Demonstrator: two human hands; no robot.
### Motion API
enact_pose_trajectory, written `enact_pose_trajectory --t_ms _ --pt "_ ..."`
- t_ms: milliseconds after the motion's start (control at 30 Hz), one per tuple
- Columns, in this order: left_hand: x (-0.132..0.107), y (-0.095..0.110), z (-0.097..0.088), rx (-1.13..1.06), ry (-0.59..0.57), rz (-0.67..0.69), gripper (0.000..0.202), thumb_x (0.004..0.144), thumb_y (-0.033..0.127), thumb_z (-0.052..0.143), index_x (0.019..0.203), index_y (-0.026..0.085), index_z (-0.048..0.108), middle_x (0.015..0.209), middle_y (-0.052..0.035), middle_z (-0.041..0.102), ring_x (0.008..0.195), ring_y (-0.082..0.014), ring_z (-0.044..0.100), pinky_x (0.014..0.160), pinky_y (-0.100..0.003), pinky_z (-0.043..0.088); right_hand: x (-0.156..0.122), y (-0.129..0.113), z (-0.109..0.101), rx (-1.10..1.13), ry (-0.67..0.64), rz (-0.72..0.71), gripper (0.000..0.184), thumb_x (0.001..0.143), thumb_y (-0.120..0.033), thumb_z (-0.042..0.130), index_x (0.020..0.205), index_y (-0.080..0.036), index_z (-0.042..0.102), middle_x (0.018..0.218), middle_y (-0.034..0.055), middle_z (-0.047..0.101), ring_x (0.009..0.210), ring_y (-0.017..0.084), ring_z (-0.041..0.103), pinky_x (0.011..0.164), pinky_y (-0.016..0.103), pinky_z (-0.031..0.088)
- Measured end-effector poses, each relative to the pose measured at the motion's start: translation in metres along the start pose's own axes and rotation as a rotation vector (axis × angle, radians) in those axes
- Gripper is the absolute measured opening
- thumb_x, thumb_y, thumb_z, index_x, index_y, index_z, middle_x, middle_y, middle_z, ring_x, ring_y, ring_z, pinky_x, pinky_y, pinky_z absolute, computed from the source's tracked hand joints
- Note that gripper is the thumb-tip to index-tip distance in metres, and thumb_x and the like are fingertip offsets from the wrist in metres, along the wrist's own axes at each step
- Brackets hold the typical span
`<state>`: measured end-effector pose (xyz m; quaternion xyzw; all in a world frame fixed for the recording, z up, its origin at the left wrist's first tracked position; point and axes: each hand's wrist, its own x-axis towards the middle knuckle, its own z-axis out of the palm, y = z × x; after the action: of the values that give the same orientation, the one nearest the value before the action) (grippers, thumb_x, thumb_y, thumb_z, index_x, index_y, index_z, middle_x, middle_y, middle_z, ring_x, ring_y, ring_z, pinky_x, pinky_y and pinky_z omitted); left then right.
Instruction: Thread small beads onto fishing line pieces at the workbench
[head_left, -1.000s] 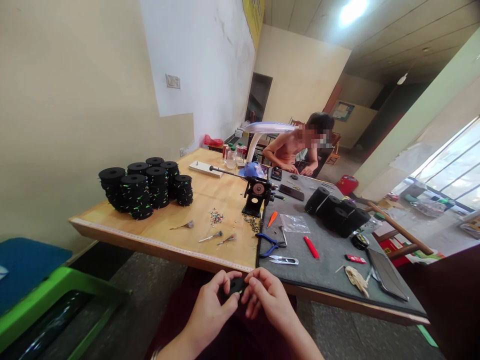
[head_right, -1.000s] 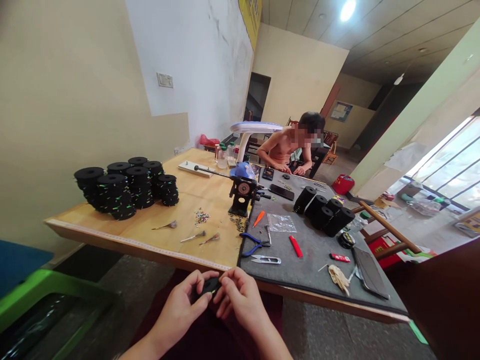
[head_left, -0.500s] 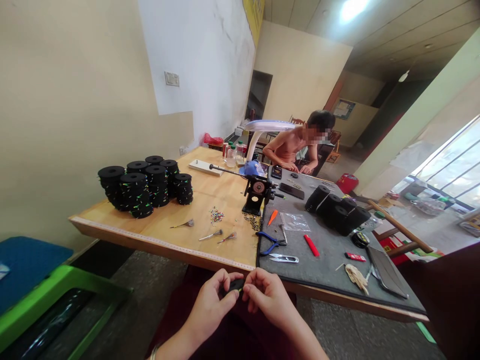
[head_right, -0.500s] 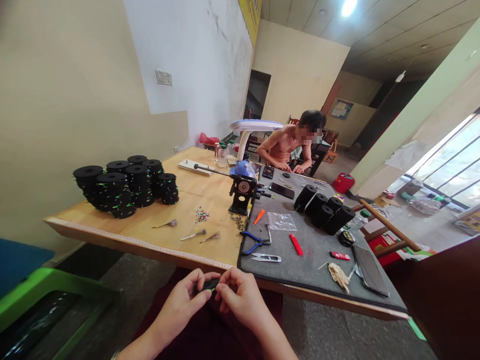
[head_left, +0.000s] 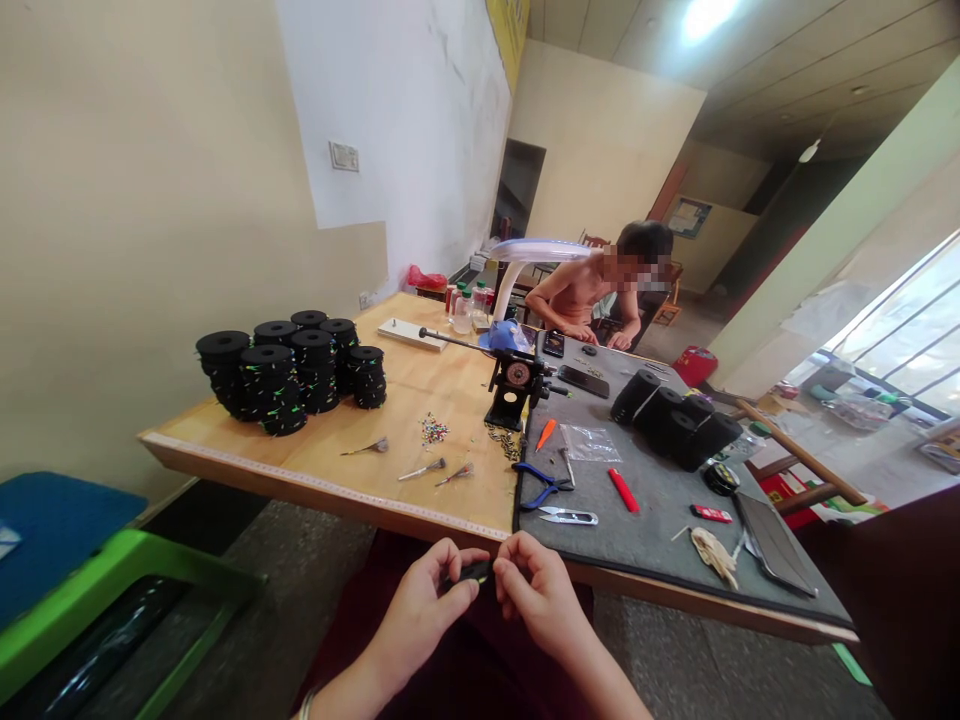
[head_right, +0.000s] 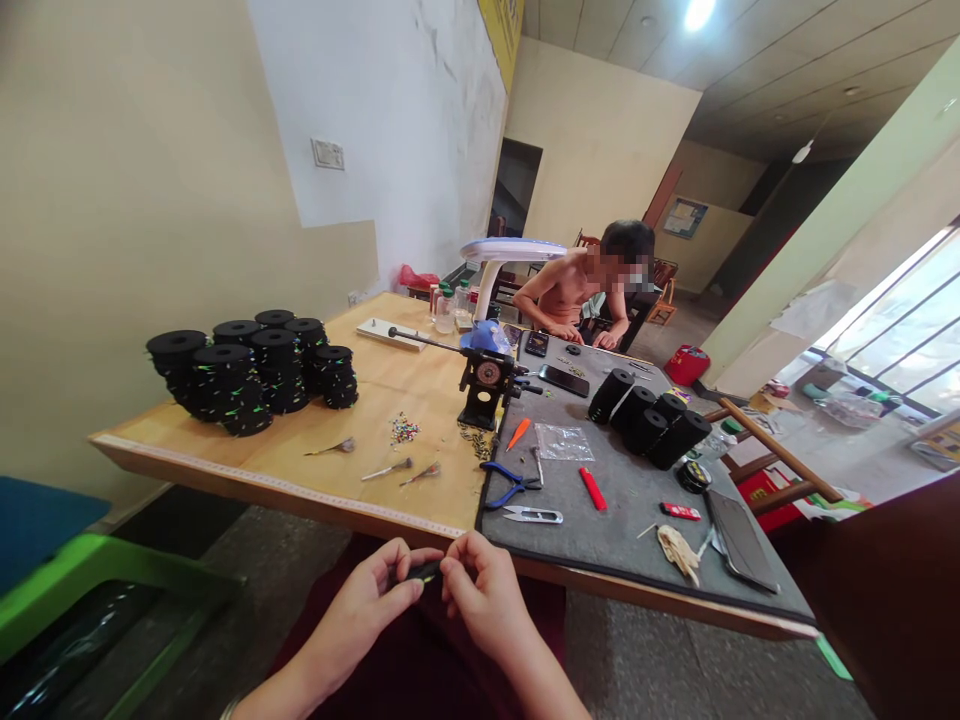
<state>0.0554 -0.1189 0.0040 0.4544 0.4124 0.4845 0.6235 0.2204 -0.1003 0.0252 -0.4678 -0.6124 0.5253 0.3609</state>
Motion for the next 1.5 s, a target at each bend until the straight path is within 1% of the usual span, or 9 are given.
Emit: enact_pose_trajectory --t_ms 233,433,600,733,900,1067,1167,1267,1500 --pt "0.001 0.002 0.001 -0.028 0.008 -0.016 0.021 0.072 0.015 0.058 0.066 0.023 0.039 0.101 -0.0111 0.072 0.109 -0.0287 0.059 0.088 -0.039 0.042 -0.003 0.004 -0.001 0.126 -0.021 0.038 0.034 0.082 -0.050 0.057 0.083 -0.017 0.052 0.058 -0.0050 0.052 0.039 0.005 0.034 0.039 0.018 0.025" --pt "0.000 0.001 0.001 -0.024 -0.014 -0.015 0.023 0.071 0.019 0.061 0.067 0.023 0.039 0.101 -0.0097 0.072 0.110 -0.0271 0.059 0.090 -0.037 0.042 -0.001 -0.002 0.002 -0.040 0.022 -0.019 0.021 0.079 -0.033 0.060 0.068 -0.018 0.050 0.054 -0.0049 0.050 0.048 0.008 0.039 0.048 0.020 0.031" --pt "-0.001 0.006 0.002 0.001 -0.009 -0.019 0.026 0.071 0.022 0.064 0.066 0.024 0.038 0.099 -0.0093 0.072 0.104 -0.0267 0.062 0.086 -0.035 0.043 0.004 -0.003 0.003 -0.135 0.036 -0.086 0.015 0.078 -0.024 0.055 0.066 -0.019 0.047 0.055 -0.0053 0.046 0.051 0.009 0.039 0.050 0.021 0.031" --pt "-0.001 0.007 0.002 -0.028 -0.009 -0.033 0.028 0.069 0.024 0.066 0.065 0.023 0.038 0.100 -0.0097 0.072 0.103 -0.0272 0.062 0.086 -0.035 0.043 0.005 0.000 0.002 -0.150 0.044 -0.103 0.016 0.078 -0.024 0.054 0.066 -0.019 0.046 0.057 -0.0054 0.043 0.053 0.010 0.037 0.051 0.021 0.030" --pt "-0.002 0.003 0.003 -0.135 0.009 -0.084 0.023 0.068 0.018 0.062 0.064 0.022 0.040 0.097 -0.0080 0.072 0.108 -0.0266 0.059 0.088 -0.035 0.042 -0.001 0.008 0.008 -0.129 0.088 -0.106 0.017 0.079 -0.026 0.055 0.066 -0.019 0.046 0.059 -0.0047 0.043 0.055 0.010 0.038 0.051 0.020 0.032" --pt "-0.003 0.000 0.008 -0.240 0.018 -0.137 0.018 0.069 0.020 0.059 0.065 0.022 0.042 0.095 -0.0045 0.070 0.093 -0.0226 0.062 0.079 -0.032 0.046 -0.007 0.017 0.020 -0.018 0.097 -0.047 0.020 0.084 -0.033 0.051 0.070 -0.021 0.042 0.054 -0.0062 0.044 0.042 0.008 0.039 0.042 0.019 0.030" --pt "-0.003 -0.002 0.010 -0.235 0.043 -0.138 0.019 0.072 0.027 0.061 0.066 0.021 0.043 0.094 -0.0036 0.068 0.089 -0.0216 0.062 0.076 -0.031 0.047 -0.009 0.019 0.024 -0.096 0.109 -0.119 0.020 0.085 -0.033 0.049 0.070 -0.021 0.044 0.055 -0.0054 0.046 0.045 0.009 0.042 0.045 0.020 0.032" --pt "-0.002 -0.004 0.011 -0.202 0.072 -0.108 0.021 0.073 0.028 0.063 0.064 0.021 0.044 0.091 -0.0035 0.068 0.090 -0.0210 0.060 0.080 -0.030 0.045 -0.010 0.019 0.023 -0.215 0.131 -0.209 0.020 0.085 -0.028 0.049 0.067 -0.020 0.044 0.058 -0.0042 0.046 0.052 0.010 0.040 0.050 0.022 0.031" --pt "-0.002 -0.005 0.014 -0.175 0.086 -0.051 0.023 0.075 0.028 0.062 0.063 0.021 0.044 0.081 -0.0027 0.067 0.092 -0.0221 0.060 0.081 -0.031 0.046 -0.010 0.016 0.021 -0.278 0.140 -0.261 0.017 0.084 -0.023 0.048 0.067 -0.020 0.044 0.060 -0.0040 0.044 0.054 0.011 0.038 0.052 0.023 0.030"
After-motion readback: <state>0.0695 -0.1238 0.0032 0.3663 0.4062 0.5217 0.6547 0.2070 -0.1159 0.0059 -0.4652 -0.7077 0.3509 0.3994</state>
